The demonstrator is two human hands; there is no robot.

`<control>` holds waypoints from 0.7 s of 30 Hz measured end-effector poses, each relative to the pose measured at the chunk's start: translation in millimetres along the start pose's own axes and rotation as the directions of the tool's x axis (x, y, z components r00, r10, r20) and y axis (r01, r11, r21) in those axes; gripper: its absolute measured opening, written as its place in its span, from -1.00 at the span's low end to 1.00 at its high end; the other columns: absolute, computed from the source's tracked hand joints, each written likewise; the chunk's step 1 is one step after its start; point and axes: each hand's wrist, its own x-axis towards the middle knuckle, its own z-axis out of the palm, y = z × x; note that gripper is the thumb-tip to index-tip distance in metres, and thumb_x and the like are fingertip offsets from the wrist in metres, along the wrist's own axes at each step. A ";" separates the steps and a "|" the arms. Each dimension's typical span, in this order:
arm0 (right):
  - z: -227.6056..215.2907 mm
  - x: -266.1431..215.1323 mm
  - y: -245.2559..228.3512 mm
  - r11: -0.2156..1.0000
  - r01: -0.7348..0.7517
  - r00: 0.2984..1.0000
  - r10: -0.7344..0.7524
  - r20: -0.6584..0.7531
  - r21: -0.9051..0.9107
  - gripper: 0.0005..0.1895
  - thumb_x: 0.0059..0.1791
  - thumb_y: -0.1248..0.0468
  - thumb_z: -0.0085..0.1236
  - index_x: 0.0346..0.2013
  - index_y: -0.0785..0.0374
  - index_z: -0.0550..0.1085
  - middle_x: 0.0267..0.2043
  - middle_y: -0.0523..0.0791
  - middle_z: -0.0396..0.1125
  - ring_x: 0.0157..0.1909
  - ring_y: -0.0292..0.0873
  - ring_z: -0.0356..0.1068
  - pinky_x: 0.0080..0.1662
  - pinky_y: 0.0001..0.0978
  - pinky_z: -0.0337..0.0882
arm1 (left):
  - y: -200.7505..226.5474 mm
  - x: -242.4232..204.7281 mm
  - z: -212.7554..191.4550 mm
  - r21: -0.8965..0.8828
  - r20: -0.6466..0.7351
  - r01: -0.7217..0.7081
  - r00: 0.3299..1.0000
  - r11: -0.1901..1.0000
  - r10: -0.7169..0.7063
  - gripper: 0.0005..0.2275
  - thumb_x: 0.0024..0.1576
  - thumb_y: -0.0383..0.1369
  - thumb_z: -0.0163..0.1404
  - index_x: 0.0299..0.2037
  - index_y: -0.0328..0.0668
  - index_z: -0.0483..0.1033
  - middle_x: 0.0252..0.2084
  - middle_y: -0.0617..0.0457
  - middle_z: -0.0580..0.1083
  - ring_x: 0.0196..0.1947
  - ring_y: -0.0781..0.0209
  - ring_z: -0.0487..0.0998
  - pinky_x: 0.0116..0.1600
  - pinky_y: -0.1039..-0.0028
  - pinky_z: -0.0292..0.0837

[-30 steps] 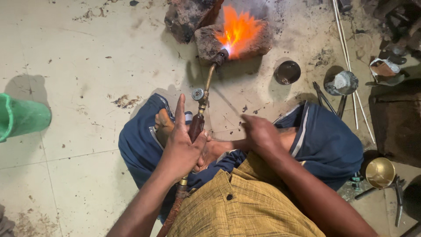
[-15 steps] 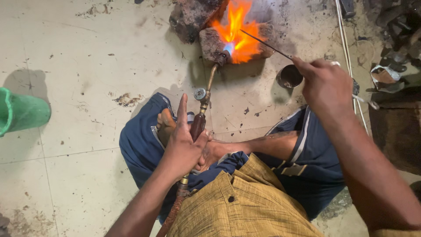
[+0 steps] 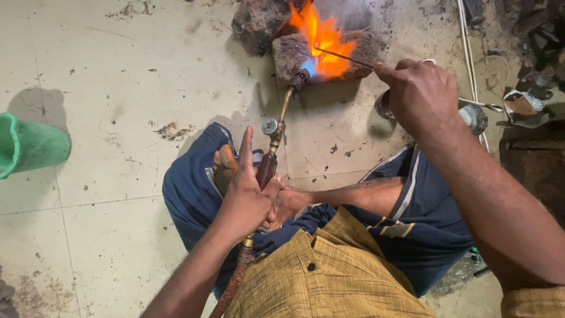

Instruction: The person sits on the floor and uses a blowtorch to heat a metal rod placed on a brick. They hold the torch in one hand and the rod in the other, maintaining the flame on the rod until it glows red-hot.

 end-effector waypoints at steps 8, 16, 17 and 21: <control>0.0 -10.9 7.8 1.000 0.014 0.999 -0.014 -0.041 -0.015 -0.56 0.02 0.18 0.26 0.22 -0.18 0.57 -0.16 -0.17 0.52 -0.33 -0.17 0.49 -0.36 -0.31 0.50 | 0.2 1.5 1.7 0.020 0.003 0.017 1.000 1.000 -0.017 -0.09 0.17 -0.51 0.00 0.51 0.09 -0.57 -0.41 0.01 0.57 -0.72 0.34 0.49 -0.57 0.51 0.49; 0.9 -18.4 12.8 0.999 -0.040 0.999 0.039 0.010 0.029 -0.55 0.01 0.15 0.26 0.22 -0.13 0.57 -0.21 -0.14 0.52 -0.36 -0.16 0.49 -0.35 -0.28 0.53 | 8.0 0.7 3.6 0.005 0.029 0.090 0.996 0.996 -0.090 -0.09 0.19 -0.48 -0.03 0.50 0.19 -0.61 -0.34 0.00 0.58 -0.71 0.32 0.50 -0.58 0.49 0.51; -0.4 -20.4 14.3 0.998 -0.047 0.999 0.047 -0.005 0.029 -0.56 0.00 0.15 0.27 0.20 -0.12 0.58 -0.22 -0.14 0.52 -0.38 -0.15 0.48 -0.34 -0.26 0.53 | 9.2 0.1 4.0 0.007 0.028 0.092 0.995 0.996 -0.092 -0.09 0.19 -0.48 -0.03 0.50 0.19 -0.61 -0.35 0.00 0.58 -0.71 0.32 0.50 -0.59 0.49 0.51; -6.9 -39.3 20.2 0.978 -0.096 0.985 0.121 -0.125 0.188 -0.65 0.14 0.26 0.23 0.22 -0.07 0.60 -0.27 -0.10 0.50 -0.36 -0.13 0.45 -0.30 -0.24 0.52 | 12.2 -2.3 4.7 0.025 0.029 0.095 0.995 0.995 -0.096 -0.08 0.20 -0.48 -0.02 0.51 0.18 -0.62 -0.42 -0.06 0.54 -0.71 0.31 0.49 -0.58 0.48 0.51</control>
